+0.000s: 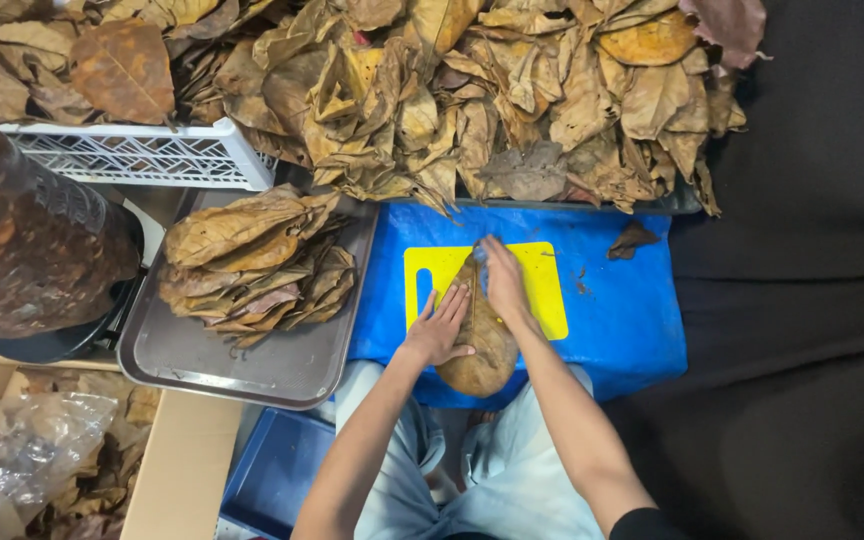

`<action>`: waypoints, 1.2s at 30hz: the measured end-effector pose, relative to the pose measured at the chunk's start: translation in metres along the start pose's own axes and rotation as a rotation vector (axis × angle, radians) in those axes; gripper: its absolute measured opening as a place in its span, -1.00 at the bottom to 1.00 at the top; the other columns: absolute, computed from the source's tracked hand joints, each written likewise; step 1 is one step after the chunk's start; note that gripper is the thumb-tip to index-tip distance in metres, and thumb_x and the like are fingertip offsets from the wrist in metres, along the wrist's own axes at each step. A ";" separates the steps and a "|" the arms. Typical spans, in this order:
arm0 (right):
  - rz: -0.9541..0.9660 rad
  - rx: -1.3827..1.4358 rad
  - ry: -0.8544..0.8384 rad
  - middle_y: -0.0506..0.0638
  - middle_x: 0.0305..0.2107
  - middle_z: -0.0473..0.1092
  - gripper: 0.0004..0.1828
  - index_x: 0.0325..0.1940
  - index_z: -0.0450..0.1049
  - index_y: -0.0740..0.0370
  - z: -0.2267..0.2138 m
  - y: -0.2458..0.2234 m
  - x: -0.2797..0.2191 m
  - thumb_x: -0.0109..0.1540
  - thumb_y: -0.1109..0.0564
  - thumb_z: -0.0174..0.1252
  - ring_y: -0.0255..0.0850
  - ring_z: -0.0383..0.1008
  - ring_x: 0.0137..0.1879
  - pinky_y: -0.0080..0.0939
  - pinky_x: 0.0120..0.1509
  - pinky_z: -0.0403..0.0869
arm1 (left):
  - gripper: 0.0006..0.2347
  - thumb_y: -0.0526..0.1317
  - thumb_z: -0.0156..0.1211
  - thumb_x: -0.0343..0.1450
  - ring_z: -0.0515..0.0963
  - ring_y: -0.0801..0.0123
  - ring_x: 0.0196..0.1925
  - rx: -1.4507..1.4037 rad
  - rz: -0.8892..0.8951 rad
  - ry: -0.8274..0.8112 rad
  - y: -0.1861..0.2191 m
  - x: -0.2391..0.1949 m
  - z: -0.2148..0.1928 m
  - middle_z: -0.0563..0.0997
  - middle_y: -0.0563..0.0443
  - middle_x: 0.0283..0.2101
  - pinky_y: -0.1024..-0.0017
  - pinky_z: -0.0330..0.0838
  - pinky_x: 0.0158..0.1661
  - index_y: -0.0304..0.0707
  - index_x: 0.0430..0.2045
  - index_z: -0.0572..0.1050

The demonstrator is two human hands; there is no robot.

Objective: The person sits and processes dried leaves by hand. They pick up a leaf, place it on a yellow cutting board, and rub it with a purple cloth to clean or flatten it. The person then places the processed leaf onto a metal tray and repeats the process with another leaf.

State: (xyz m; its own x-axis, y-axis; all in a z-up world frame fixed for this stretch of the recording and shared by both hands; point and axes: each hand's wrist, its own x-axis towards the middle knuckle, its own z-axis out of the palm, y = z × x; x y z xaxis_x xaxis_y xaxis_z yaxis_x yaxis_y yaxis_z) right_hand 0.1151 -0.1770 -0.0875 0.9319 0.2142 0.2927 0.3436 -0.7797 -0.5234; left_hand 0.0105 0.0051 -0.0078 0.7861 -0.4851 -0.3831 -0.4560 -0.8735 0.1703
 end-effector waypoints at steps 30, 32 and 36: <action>-0.066 -0.371 -0.237 -0.06 0.50 0.04 -0.36 0.49 0.21 0.10 -0.067 -0.043 -0.048 0.30 0.38 -0.04 0.06 -0.11 0.62 0.10 0.62 0.01 | -0.43 0.13 -0.63 0.58 -0.42 0.41 0.60 0.034 -0.012 0.145 0.012 -0.010 0.026 -0.32 0.16 0.60 0.22 -0.62 0.50 -0.05 0.51 -0.24; -0.029 -0.341 -0.225 -0.05 0.49 0.07 -0.36 0.47 0.23 0.12 -0.067 -0.034 -0.039 0.30 0.42 -0.07 0.05 -0.12 0.62 0.08 0.63 -0.01 | -0.43 0.13 -0.63 0.58 -0.41 0.41 0.61 0.030 -0.015 0.155 0.012 -0.008 0.026 -0.32 0.16 0.60 0.22 -0.61 0.51 -0.05 0.52 -0.24; 0.094 -0.299 -0.198 -0.09 0.51 0.02 -0.37 0.51 0.21 0.10 -0.069 -0.025 -0.027 0.35 0.41 -0.20 -0.01 -0.20 0.65 0.03 0.67 -0.10 | -0.43 0.12 -0.59 0.58 -0.41 0.40 0.61 0.028 -0.013 0.139 0.012 -0.012 0.023 -0.33 0.16 0.60 0.21 -0.58 0.51 -0.05 0.52 -0.24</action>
State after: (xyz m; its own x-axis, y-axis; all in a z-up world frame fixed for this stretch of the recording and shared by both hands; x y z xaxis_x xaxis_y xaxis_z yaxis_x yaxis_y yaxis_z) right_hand 0.0731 -0.2036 -0.0269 0.9721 0.2209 0.0784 0.2341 -0.9324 -0.2754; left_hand -0.0139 0.0016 -0.0224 0.8413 -0.4764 -0.2555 -0.4554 -0.8792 0.1400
